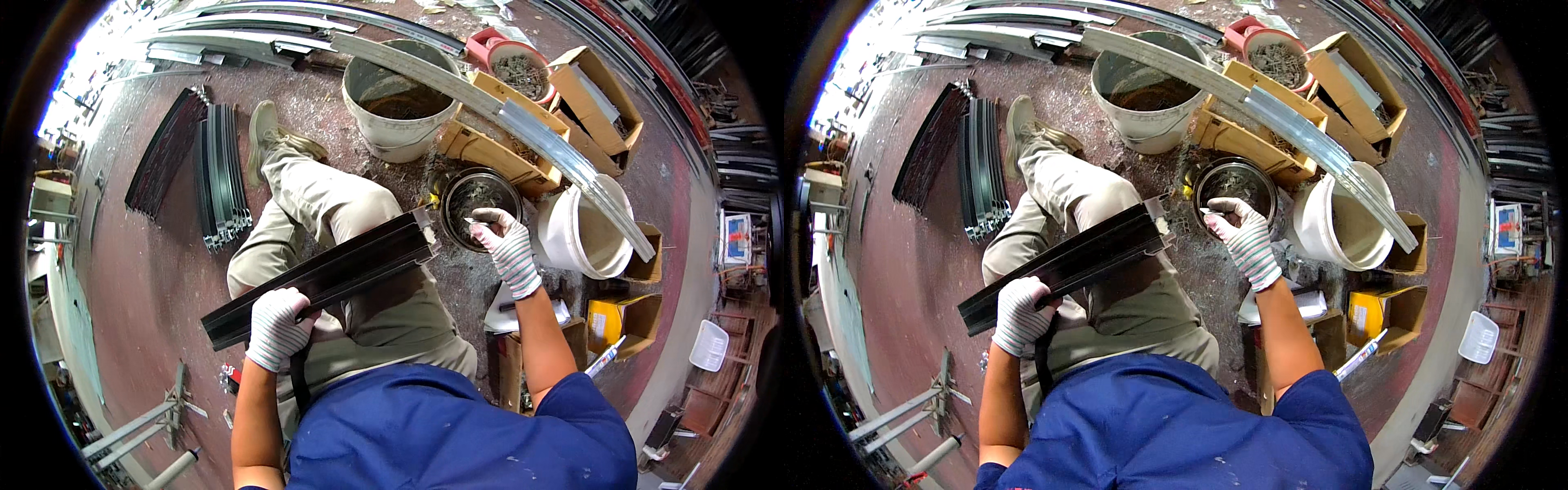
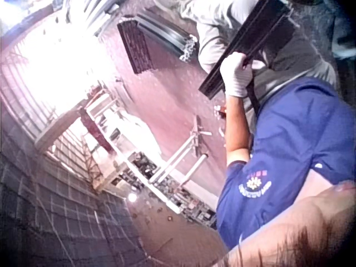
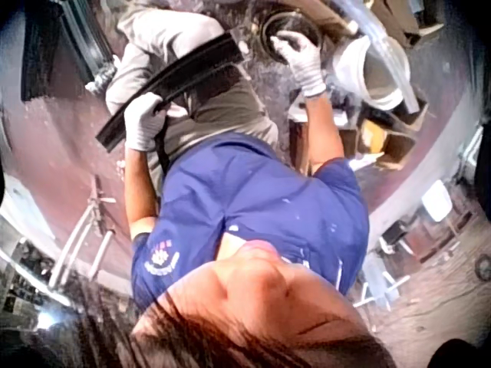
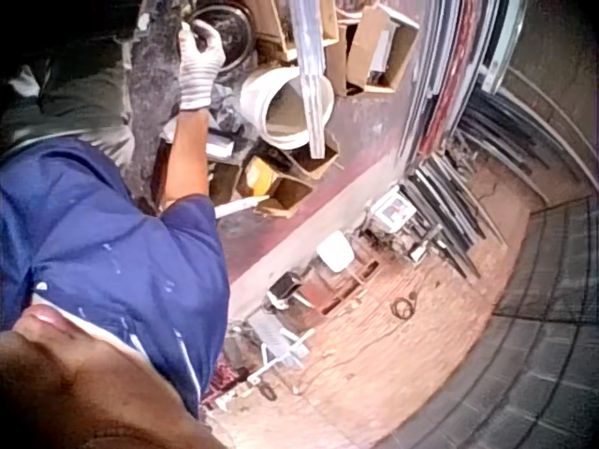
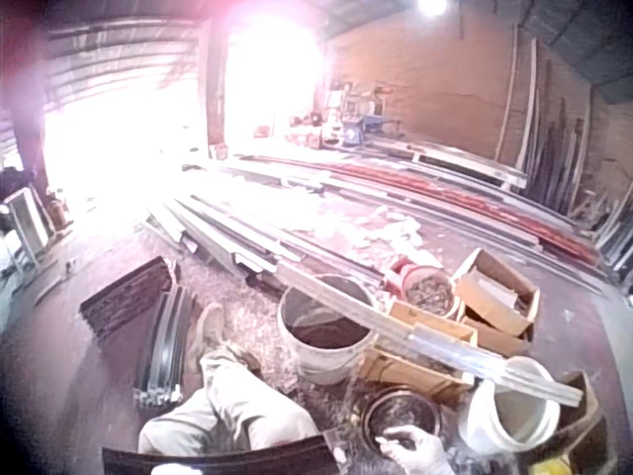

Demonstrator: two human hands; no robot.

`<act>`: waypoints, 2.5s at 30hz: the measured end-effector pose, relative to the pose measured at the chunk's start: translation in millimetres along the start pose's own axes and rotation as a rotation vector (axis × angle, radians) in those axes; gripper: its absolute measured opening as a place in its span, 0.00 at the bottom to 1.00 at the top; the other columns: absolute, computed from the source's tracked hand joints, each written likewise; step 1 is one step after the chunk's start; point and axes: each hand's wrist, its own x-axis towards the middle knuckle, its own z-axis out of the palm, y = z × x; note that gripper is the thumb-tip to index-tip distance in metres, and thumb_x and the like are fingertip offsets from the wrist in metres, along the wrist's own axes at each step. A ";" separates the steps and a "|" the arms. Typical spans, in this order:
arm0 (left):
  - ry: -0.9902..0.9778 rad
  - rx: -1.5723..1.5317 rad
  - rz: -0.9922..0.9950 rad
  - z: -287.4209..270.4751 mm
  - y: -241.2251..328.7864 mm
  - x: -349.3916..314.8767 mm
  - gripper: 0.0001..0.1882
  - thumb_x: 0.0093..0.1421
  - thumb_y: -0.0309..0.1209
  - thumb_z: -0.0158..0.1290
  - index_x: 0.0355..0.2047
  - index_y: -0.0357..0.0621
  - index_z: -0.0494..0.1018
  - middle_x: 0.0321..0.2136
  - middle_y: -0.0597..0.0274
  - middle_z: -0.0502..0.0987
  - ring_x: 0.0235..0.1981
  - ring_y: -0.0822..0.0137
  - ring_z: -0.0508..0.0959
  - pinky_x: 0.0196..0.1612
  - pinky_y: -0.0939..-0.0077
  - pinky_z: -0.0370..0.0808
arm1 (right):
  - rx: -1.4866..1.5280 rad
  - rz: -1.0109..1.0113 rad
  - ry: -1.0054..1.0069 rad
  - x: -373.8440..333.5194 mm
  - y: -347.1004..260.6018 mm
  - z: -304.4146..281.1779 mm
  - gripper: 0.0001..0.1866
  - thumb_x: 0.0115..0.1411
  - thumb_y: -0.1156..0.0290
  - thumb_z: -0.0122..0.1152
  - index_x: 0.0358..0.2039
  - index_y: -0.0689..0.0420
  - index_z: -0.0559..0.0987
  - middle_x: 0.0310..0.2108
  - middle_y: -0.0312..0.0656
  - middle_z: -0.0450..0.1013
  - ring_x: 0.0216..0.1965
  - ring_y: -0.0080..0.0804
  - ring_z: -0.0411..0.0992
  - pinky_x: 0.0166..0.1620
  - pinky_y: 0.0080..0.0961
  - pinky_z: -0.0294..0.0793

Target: The person sits on the floor and repeatedly picks up small metal pieces from a bucket, inserts them into the ends of long black metal profiles, and stacks the finished pieces. The person handles the profiles and metal pieces by hand without visible tools.

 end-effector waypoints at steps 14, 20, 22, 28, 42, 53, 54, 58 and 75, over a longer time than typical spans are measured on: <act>0.022 0.105 -0.021 12.3 4.8 -1.2 0.15 0.47 0.40 0.69 0.20 0.49 0.73 0.20 0.56 0.73 0.25 0.50 0.77 0.30 0.56 0.72 | -0.511 -0.723 -0.300 -24.1 -35.6 27.7 0.09 0.64 0.81 0.68 0.44 0.58 0.82 0.34 0.42 0.75 0.33 0.33 0.74 0.39 0.28 0.74; 0.019 0.107 -0.022 11.5 4.7 -0.7 0.16 0.47 0.41 0.69 0.20 0.49 0.73 0.20 0.56 0.73 0.25 0.50 0.77 0.30 0.56 0.72 | -0.624 -0.845 -0.356 -19.5 -39.2 30.8 0.15 0.55 0.81 0.72 0.42 0.55 0.82 0.36 0.44 0.79 0.37 0.45 0.79 0.42 0.35 0.78; 0.015 0.109 -0.020 12.2 3.9 -1.0 0.16 0.47 0.41 0.69 0.20 0.49 0.73 0.20 0.56 0.73 0.25 0.51 0.77 0.30 0.56 0.72 | -0.723 -0.898 -0.370 -19.1 -44.9 32.1 0.15 0.53 0.80 0.73 0.42 0.54 0.82 0.35 0.43 0.79 0.37 0.47 0.79 0.42 0.38 0.78; 0.001 0.121 -0.021 11.8 3.3 -0.6 0.16 0.46 0.41 0.69 0.20 0.49 0.73 0.20 0.57 0.73 0.25 0.51 0.77 0.30 0.56 0.72 | -0.883 -0.942 -0.439 -17.1 -54.3 31.9 0.17 0.52 0.79 0.72 0.42 0.52 0.82 0.36 0.40 0.79 0.39 0.45 0.79 0.44 0.38 0.77; 0.011 0.110 -0.035 11.2 5.6 -1.6 0.16 0.45 0.41 0.70 0.20 0.49 0.73 0.20 0.57 0.73 0.25 0.51 0.78 0.30 0.56 0.72 | -0.972 -1.000 -0.529 -18.0 -64.5 36.2 0.16 0.52 0.78 0.70 0.42 0.54 0.81 0.35 0.42 0.80 0.36 0.47 0.79 0.39 0.41 0.77; -0.010 0.164 0.016 18.1 0.8 0.2 0.18 0.46 0.44 0.70 0.20 0.49 0.72 0.20 0.57 0.73 0.25 0.50 0.77 0.30 0.56 0.72 | -0.927 -0.967 -0.589 -22.6 -40.8 46.4 0.21 0.52 0.83 0.68 0.47 0.56 0.80 0.38 0.45 0.80 0.39 0.50 0.80 0.44 0.44 0.80; -0.002 0.173 0.027 18.9 1.6 3.9 0.19 0.46 0.44 0.70 0.20 0.49 0.72 0.20 0.57 0.72 0.25 0.50 0.77 0.29 0.56 0.72 | -0.914 -0.969 -0.563 -20.4 -35.5 44.1 0.20 0.52 0.83 0.68 0.47 0.56 0.80 0.39 0.45 0.80 0.40 0.49 0.80 0.44 0.44 0.80; 0.075 0.122 0.045 19.0 5.5 2.1 0.20 0.39 0.37 0.72 0.20 0.50 0.68 0.20 0.58 0.70 0.24 0.51 0.75 0.29 0.56 0.70 | -0.715 -0.836 -0.539 -17.7 -32.3 36.3 0.22 0.56 0.79 0.71 0.52 0.55 0.81 0.39 0.46 0.80 0.41 0.51 0.79 0.46 0.42 0.80; 0.113 0.146 0.052 28.2 0.7 -5.9 0.20 0.40 0.37 0.73 0.23 0.50 0.69 0.20 0.57 0.70 0.24 0.49 0.73 0.30 0.54 0.68 | -1.624 -0.277 0.696 83.6 -33.1 -246.3 0.43 0.48 0.55 0.81 0.64 0.56 0.74 0.66 0.47 0.67 0.66 0.49 0.64 0.71 0.46 0.63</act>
